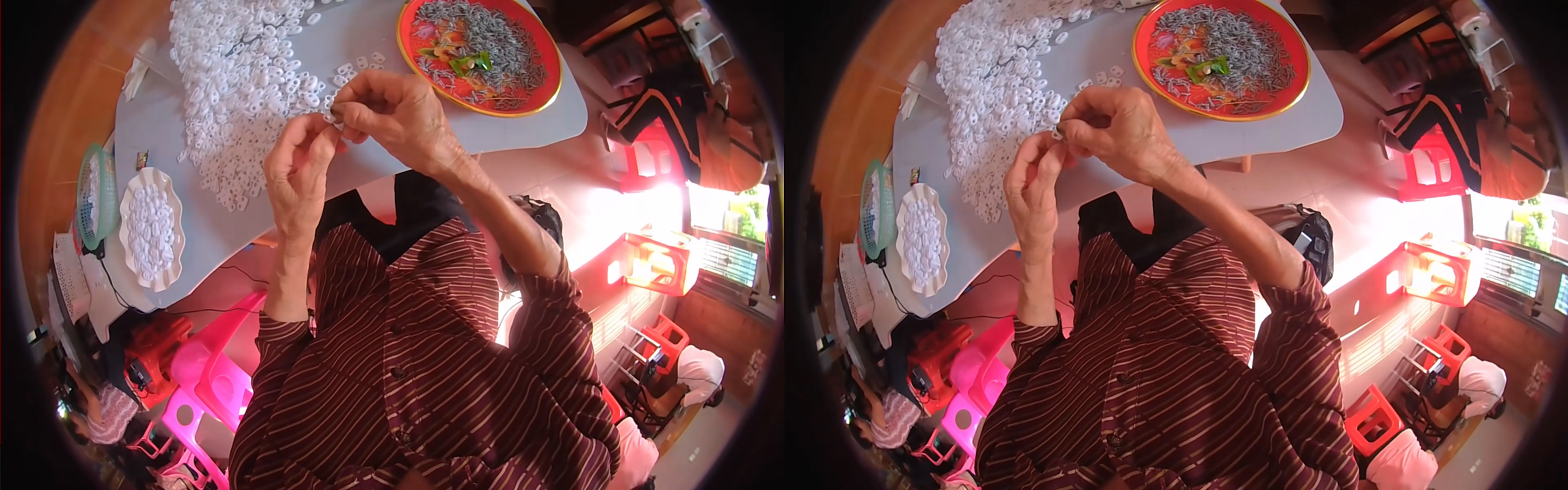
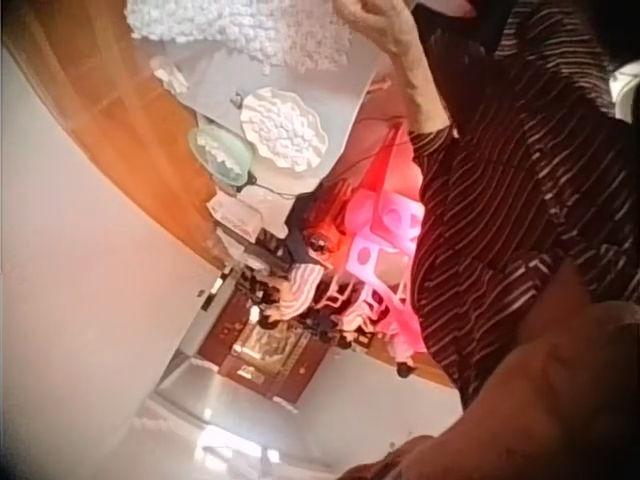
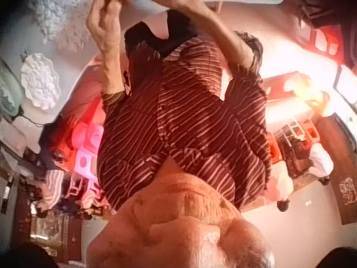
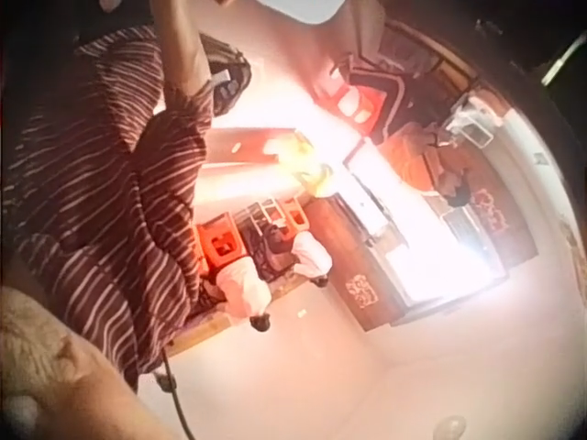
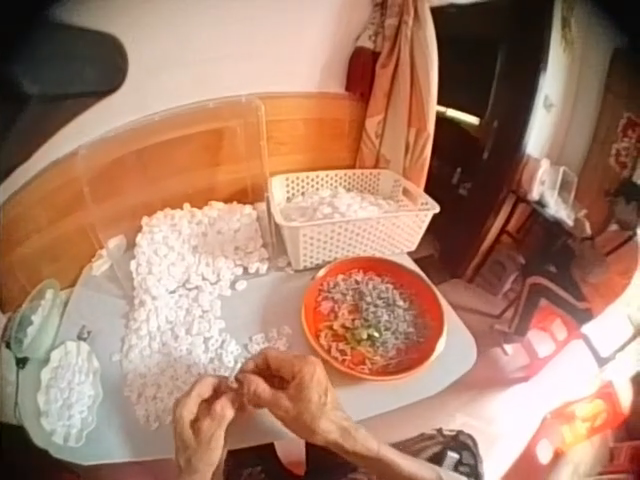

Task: The recorder is manually assembling small white plastic components by fitting them together at a table.

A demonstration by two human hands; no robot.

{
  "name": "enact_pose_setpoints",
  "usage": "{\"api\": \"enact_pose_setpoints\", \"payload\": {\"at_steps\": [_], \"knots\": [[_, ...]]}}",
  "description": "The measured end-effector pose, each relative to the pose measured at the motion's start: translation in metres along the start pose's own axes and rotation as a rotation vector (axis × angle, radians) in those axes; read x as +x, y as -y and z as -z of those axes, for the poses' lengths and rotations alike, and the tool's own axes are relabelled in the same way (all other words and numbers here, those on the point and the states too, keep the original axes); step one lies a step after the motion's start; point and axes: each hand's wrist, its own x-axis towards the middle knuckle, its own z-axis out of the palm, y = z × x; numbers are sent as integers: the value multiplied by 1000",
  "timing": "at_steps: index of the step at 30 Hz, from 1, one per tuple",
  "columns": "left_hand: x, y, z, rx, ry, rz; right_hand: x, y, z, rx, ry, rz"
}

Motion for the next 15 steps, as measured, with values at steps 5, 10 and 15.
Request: {"api": "enact_pose_setpoints", "payload": {"at_steps": [5,10,15], "knots": [[-3,7,-11,-65,-149,-90,-11,-6,-17,214,-126,-31],[0,12,-5,-33,-93,-30,-12,-3,-5,165,-63,-40],[4,11,-3,-192,74,84,-1,12,31,-172,8,-28]]}}
